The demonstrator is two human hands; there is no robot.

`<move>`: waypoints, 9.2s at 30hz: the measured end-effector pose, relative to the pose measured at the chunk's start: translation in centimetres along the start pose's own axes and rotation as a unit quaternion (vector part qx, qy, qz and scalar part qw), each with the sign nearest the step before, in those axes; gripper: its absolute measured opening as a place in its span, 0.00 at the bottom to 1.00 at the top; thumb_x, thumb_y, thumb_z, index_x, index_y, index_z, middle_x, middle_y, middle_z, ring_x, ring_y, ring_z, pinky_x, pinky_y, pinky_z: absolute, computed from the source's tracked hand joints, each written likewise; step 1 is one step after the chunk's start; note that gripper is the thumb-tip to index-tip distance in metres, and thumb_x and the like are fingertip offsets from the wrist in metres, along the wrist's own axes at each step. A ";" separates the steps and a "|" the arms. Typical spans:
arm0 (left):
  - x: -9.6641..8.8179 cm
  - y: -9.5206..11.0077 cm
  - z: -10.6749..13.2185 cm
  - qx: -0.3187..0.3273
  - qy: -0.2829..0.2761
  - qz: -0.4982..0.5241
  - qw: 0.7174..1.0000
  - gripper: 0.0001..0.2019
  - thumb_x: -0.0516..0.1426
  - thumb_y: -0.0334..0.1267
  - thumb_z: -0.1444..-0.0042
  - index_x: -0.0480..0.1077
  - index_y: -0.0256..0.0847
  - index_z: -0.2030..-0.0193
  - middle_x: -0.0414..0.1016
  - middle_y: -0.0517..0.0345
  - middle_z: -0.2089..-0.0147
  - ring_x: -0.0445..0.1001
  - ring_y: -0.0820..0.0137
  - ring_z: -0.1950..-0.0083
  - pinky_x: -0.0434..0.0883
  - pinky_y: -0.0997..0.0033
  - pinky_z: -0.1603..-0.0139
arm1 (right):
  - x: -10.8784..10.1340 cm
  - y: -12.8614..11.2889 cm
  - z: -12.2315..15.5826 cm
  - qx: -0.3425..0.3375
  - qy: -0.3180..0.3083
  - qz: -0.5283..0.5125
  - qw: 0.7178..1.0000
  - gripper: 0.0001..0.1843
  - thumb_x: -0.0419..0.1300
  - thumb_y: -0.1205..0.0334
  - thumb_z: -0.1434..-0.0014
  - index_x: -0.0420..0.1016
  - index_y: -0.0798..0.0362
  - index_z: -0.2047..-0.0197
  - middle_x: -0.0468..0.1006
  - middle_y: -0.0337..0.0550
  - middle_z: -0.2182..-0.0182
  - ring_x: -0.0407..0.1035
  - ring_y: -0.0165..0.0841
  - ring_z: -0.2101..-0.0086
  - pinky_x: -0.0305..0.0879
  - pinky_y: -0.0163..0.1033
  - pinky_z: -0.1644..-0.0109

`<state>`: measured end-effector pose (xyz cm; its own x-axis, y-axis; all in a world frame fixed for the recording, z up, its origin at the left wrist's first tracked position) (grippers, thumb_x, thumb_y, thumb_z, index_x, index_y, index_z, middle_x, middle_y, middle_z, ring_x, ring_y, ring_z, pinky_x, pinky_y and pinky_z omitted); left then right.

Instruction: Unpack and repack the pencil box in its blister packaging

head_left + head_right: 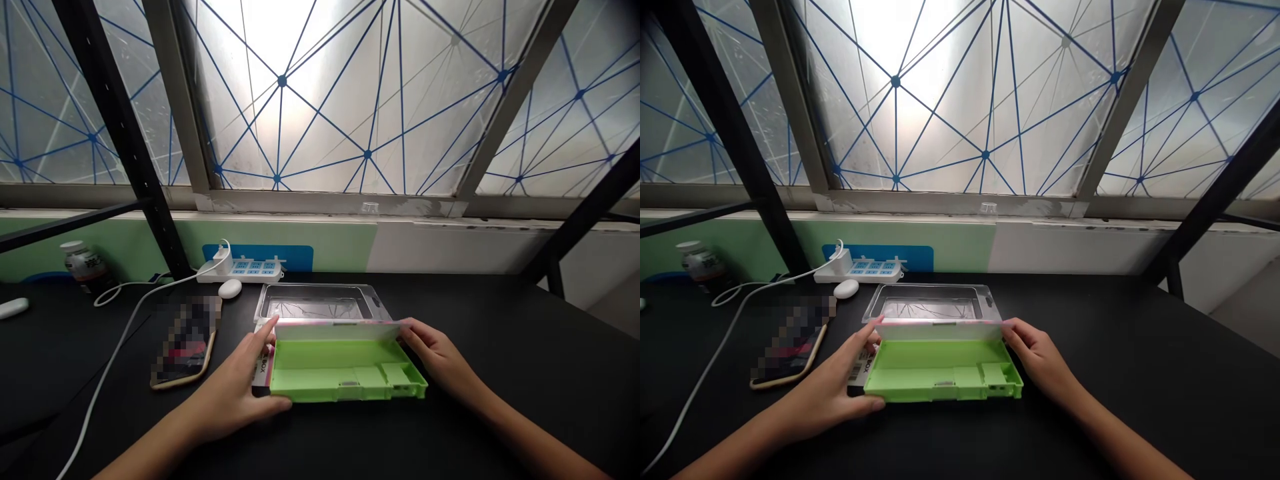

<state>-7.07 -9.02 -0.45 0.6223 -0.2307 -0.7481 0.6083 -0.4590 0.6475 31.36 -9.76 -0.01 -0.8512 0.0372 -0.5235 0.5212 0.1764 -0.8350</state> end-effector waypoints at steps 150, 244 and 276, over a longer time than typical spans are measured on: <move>-3.5 1.5 -9.8 0.009 0.149 0.027 0.989 0.34 0.35 0.61 0.31 0.72 0.41 0.42 0.74 0.49 0.39 0.67 0.55 0.35 0.61 0.53 0.34 | 2.5 -7.9 -4.4 -0.290 -0.182 0.262 0.902 0.48 0.70 0.41 0.50 0.60 0.50 0.31 0.70 0.54 0.39 0.66 0.48 0.42 0.62 0.49 0.40; -0.2 -0.9 -10.7 0.001 0.037 -0.250 0.968 0.28 0.43 0.58 0.31 0.63 0.46 0.32 0.56 0.42 0.27 0.51 0.49 0.26 0.54 0.41 0.32 | 10.2 -7.3 -2.5 -0.173 -0.091 0.314 0.929 0.14 0.57 0.48 0.34 0.66 0.51 0.62 0.74 0.47 0.64 0.68 0.40 0.65 0.64 0.44 0.61; 0.5 1.8 -9.8 -0.037 -0.015 -0.233 0.972 0.29 0.43 0.58 0.32 0.61 0.50 0.31 0.50 0.45 0.25 0.43 0.49 0.24 0.44 0.31 0.32 | 4.3 -2.3 -4.5 -0.240 -0.187 0.435 0.847 0.40 0.46 0.77 0.38 0.49 0.42 0.26 0.50 0.44 0.28 0.47 0.47 0.31 0.54 0.62 0.32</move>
<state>-0.82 -1.62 1.77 0.2563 -0.0373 -0.9659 0.8552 -0.4569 0.2446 26.18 -5.61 0.42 -0.0308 0.0598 -0.9977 0.7805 0.6250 0.0134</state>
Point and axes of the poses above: each hand's wrist, its own z-axis away from the middle knuckle, its own x-axis out of the palm, y = z × x, the point moved 1 cm from there along -z, towards the middle knuckle
